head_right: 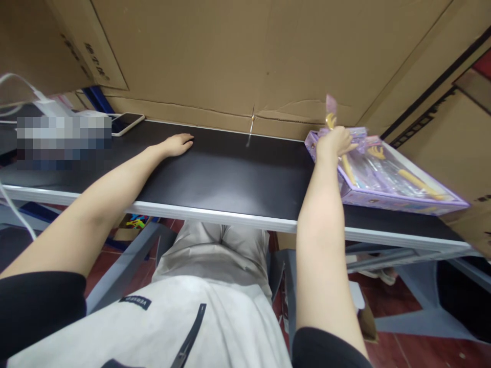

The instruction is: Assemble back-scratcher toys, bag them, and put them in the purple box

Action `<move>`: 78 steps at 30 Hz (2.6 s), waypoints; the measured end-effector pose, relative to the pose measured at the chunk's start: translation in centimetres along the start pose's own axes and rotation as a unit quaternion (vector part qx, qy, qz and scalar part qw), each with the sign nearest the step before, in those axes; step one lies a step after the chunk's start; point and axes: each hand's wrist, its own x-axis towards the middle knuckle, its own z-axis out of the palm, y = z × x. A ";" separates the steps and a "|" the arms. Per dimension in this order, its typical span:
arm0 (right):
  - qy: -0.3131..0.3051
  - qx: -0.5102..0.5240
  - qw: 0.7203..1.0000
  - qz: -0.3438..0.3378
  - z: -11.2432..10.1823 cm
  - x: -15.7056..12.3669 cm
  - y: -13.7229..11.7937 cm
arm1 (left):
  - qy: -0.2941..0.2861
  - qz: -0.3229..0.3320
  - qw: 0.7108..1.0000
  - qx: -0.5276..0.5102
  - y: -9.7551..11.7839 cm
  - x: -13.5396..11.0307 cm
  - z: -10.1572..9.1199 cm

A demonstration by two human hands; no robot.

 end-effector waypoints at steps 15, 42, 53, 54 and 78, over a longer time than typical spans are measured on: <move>-0.098 0.290 0.929 -0.209 -1.9 -6.7 -8.9 | -0.070 -0.042 0.996 0.034 4.5 1.0 -3.5; -0.293 0.623 0.714 0.124 2.0 -7.7 -11.1 | 0.023 0.093 0.807 -0.582 16.2 -3.5 -0.2; -0.369 0.605 0.689 0.152 2.9 -7.8 -10.3 | -0.043 0.021 0.720 -0.692 15.7 -3.7 -1.4; -0.361 0.606 0.692 0.155 3.0 -7.7 -10.3 | -0.037 0.021 0.721 -0.691 15.6 -3.6 -1.3; -0.300 0.611 0.707 0.191 3.9 -6.1 -8.9 | -0.019 -0.007 0.772 -0.636 14.3 -2.7 -1.2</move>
